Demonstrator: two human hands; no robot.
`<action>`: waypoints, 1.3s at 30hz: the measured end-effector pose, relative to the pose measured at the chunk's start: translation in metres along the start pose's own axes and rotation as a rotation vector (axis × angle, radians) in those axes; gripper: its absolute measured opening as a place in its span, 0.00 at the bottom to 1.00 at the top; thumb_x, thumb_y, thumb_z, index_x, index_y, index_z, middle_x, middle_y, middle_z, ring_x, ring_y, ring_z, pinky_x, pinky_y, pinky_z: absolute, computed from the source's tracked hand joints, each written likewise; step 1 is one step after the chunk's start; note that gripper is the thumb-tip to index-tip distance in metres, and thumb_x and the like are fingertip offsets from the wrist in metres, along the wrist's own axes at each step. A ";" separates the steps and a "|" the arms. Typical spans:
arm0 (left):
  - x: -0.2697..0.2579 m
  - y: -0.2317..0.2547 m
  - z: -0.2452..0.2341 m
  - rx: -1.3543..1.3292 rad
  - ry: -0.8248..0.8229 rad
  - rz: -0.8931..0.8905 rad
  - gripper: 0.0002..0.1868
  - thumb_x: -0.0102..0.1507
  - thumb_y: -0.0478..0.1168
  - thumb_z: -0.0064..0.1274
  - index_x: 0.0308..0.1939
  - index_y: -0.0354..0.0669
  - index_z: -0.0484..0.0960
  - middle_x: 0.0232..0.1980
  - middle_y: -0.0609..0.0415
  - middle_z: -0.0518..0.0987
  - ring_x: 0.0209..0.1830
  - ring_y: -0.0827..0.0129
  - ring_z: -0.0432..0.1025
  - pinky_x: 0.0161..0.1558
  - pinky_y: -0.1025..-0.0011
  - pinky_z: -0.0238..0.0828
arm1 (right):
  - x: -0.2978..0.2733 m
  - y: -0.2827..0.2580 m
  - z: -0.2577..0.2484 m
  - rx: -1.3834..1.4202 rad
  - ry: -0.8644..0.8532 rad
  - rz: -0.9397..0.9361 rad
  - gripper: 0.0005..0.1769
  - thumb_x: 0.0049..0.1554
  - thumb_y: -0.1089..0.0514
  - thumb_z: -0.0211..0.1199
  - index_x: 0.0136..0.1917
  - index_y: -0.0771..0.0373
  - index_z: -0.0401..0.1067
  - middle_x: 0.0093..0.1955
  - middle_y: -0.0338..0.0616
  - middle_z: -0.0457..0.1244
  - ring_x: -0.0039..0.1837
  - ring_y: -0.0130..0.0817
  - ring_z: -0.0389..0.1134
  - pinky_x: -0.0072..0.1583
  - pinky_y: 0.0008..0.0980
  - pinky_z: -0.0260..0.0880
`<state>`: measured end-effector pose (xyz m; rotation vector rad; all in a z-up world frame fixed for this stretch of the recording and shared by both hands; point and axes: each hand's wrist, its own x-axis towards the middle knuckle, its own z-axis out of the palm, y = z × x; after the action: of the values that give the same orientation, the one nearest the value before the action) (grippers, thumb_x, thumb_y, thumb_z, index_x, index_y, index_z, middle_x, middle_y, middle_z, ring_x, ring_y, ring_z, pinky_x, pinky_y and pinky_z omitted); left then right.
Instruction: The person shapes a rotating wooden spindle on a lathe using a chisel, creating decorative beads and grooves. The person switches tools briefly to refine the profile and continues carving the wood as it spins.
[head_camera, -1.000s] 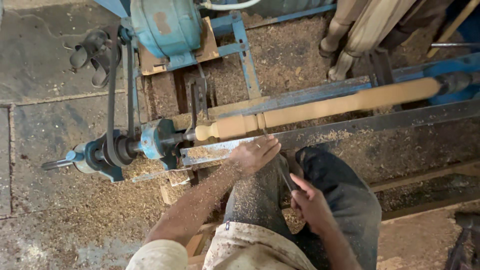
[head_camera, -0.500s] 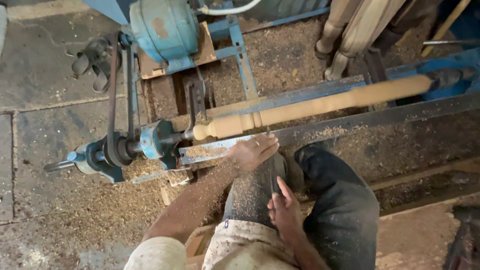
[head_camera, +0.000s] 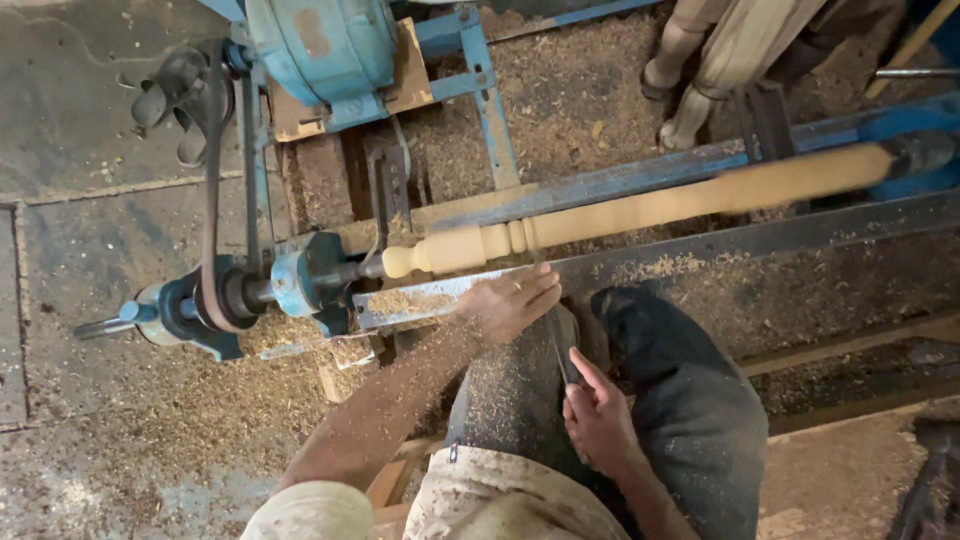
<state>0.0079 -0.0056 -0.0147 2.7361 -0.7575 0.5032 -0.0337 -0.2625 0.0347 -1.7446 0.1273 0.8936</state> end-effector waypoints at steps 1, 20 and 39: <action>0.001 0.000 -0.001 0.015 0.007 0.007 0.25 0.62 0.40 0.50 0.64 0.44 0.77 0.68 0.53 0.76 0.72 0.57 0.69 0.51 0.69 0.82 | 0.003 -0.001 -0.005 -0.009 -0.008 0.008 0.33 0.61 0.62 0.54 0.79 0.55 0.60 0.30 0.37 0.61 0.31 0.22 0.57 0.34 0.26 0.62; -0.006 -0.004 0.035 -0.064 -0.037 -0.076 0.23 0.73 0.40 0.47 0.73 0.47 0.72 0.73 0.50 0.72 0.71 0.58 0.68 0.58 0.69 0.79 | 0.010 -0.037 -0.033 -0.096 -0.089 0.157 0.34 0.61 0.61 0.52 0.79 0.49 0.59 0.31 0.37 0.60 0.29 0.25 0.55 0.33 0.29 0.60; -0.003 0.007 0.001 -0.057 0.052 -0.078 0.26 0.64 0.38 0.50 0.67 0.41 0.76 0.69 0.48 0.75 0.70 0.56 0.71 0.57 0.64 0.80 | 0.010 -0.013 -0.013 0.099 -0.022 0.144 0.32 0.60 0.63 0.54 0.78 0.51 0.62 0.30 0.39 0.60 0.26 0.25 0.55 0.29 0.28 0.59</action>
<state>0.0018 -0.0106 -0.0161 2.6771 -0.6403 0.5253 -0.0133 -0.2654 0.0398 -1.6487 0.2813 0.9944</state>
